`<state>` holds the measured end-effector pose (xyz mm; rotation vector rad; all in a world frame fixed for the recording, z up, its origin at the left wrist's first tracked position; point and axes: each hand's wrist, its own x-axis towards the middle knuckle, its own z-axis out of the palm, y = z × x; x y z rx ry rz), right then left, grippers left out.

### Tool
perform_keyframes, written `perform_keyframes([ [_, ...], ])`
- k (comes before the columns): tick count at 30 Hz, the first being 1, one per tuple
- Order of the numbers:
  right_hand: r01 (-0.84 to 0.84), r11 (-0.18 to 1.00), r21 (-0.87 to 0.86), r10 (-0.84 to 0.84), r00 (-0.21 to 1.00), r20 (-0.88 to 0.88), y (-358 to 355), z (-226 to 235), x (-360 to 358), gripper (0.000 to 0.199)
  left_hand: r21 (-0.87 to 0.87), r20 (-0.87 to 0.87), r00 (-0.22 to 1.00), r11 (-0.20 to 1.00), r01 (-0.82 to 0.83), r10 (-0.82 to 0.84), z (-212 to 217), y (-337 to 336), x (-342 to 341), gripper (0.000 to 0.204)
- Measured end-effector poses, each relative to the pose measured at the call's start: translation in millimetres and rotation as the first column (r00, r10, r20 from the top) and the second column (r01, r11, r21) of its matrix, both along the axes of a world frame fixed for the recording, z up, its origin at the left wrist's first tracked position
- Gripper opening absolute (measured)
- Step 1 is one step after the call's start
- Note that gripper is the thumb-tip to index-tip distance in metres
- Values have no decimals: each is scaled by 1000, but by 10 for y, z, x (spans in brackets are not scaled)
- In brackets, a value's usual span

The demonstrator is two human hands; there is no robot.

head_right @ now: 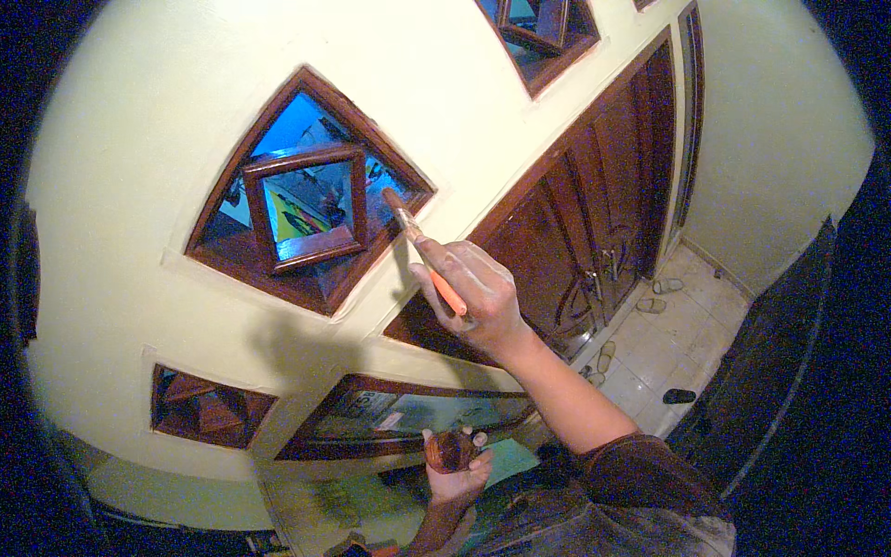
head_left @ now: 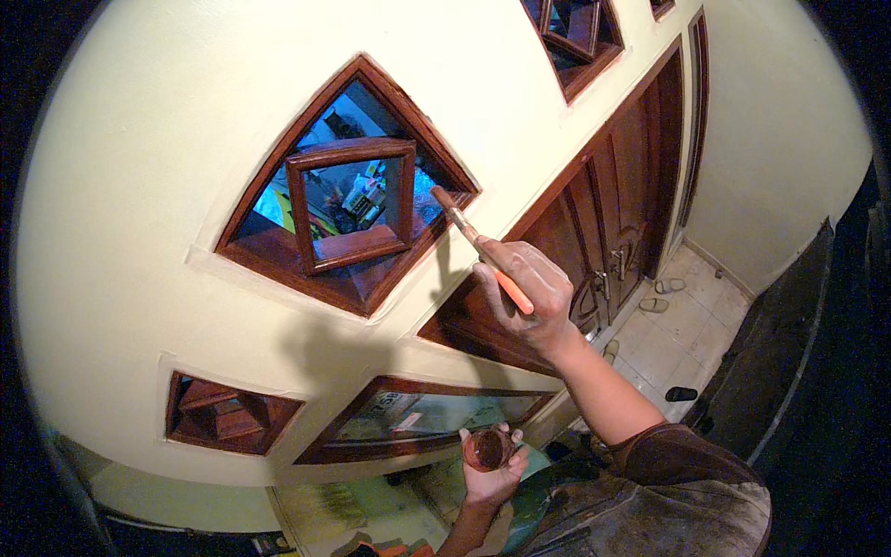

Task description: The person paints the interior edges and frame of a small square window with a brush, periodically dipping the brush into a small container of brown paint and later wiping the window frame with a cloth.

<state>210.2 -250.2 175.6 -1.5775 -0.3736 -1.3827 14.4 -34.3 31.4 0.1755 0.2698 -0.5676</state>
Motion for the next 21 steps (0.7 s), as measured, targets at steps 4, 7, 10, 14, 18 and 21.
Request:
perform_keyframes([
  [4, -3, 1000, 3, 3, 1000, -21, -28, 10, -33, 26, -13, 7, 1000, 1000, 10, -10, 3, -13, -4, 75],
  [7, -21, 1000, 12, 22, 999, -45, -34, -21, -54, 26, -39, 21, 999, 999, 25, -24, 4, -22, 2, 75],
  [10, 1, 1000, 2, -1, 1000, -22, -38, -24, -62, 25, -48, 25, 999, 998, 37, -36, 8, -33, 7, 75],
  [14, -11, 1000, 10, 11, 1000, -8, -40, -26, -54, 25, -41, 20, 999, 998, 46, -45, -8, -28, 9, 75],
  [18, -7, 1000, 18, 7, 1000, 1, -53, -4, -32, 28, -42, 22, 999, 998, 41, -40, -9, -32, 11, 75],
  [21, -3, 1000, 27, 3, 1000, 11, -64, -1, -11, 30, -40, 16, 999, 998, 42, -41, 8, -34, 25, 75],
])
